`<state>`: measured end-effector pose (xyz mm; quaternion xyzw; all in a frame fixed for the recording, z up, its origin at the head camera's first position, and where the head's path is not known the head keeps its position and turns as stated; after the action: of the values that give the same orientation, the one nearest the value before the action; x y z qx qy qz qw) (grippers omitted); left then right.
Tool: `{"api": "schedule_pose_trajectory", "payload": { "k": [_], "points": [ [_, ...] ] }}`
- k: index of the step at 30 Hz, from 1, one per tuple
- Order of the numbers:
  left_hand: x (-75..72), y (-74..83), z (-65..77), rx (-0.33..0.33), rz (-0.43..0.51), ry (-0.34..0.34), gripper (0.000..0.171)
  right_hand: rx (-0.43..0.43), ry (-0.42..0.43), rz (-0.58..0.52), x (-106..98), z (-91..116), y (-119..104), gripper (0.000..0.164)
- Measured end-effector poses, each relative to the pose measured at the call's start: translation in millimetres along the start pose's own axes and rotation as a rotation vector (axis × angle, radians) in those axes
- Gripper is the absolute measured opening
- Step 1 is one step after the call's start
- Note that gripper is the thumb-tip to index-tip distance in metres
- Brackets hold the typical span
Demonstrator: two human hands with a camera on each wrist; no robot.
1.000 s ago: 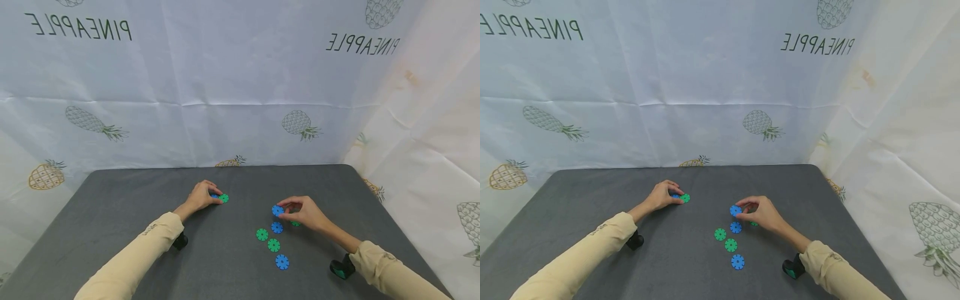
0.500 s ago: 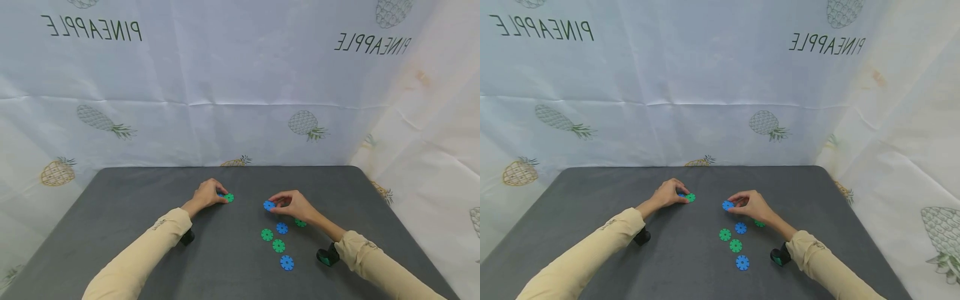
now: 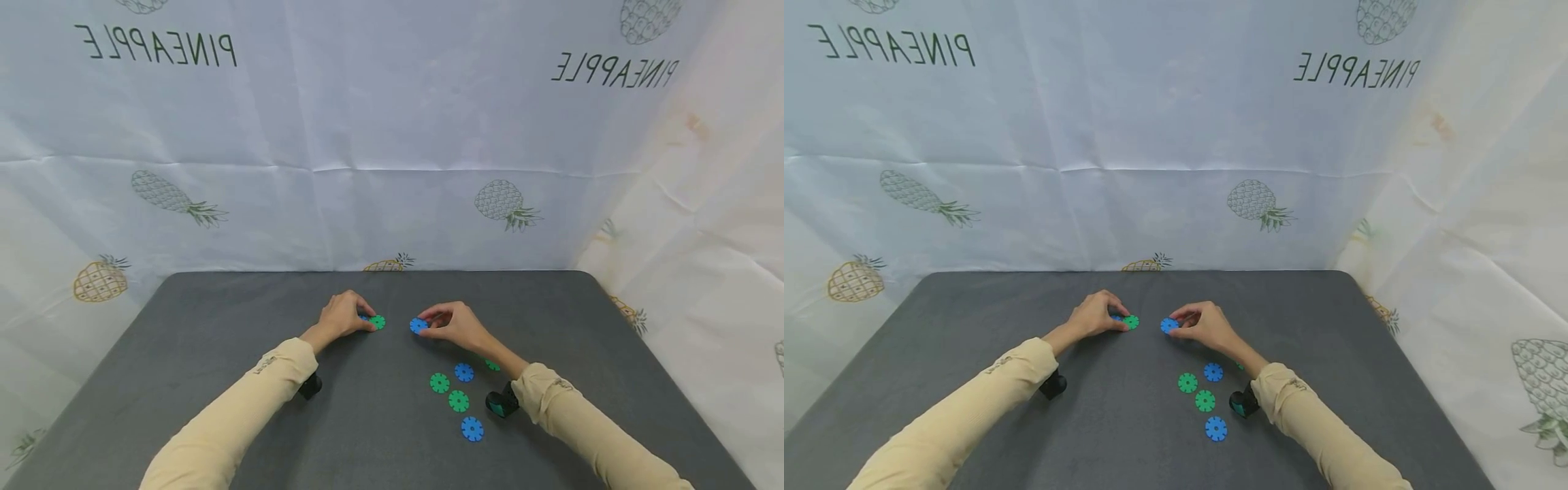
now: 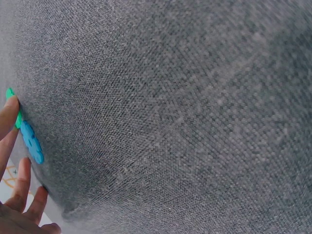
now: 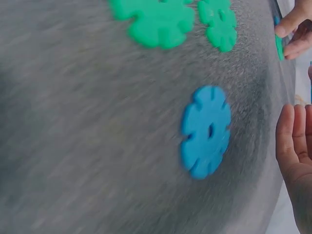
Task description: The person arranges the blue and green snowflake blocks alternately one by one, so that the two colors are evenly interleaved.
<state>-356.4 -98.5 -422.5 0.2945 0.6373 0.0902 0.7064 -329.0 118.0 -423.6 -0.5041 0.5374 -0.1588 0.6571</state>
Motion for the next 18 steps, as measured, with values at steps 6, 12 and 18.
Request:
{"api": "schedule_pose_trajectory", "payload": {
  "k": [6, 12, 18],
  "points": [
    [4.0, -6.1, -4.9, -0.004, -0.015, 0.010, 0.016, 0.060, 0.014, 0.018, 11, -18, -1, 0.026],
    [2.7, -2.6, -3.2, -0.048, -0.011, -0.021, 0.017, 0.089, 0.034, 0.041, 20, -33, -3, 0.024],
    [1.5, -0.9, -1.4, -0.041, -0.007, -0.020, 0.018, 0.082, 0.045, 0.081, 24, -44, -7, 0.023]
  ]
}}
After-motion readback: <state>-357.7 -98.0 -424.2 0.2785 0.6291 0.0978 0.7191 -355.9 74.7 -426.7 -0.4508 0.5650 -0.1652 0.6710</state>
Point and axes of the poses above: each hand's wrist, its own z-axis away from the middle knuckle, its own x-axis out of the palm, y = z × x, the point moved 7 cm from there along -z, towards the middle knuckle, and after that the axes turned 3 degrees about -y, right-handed, at the moved point
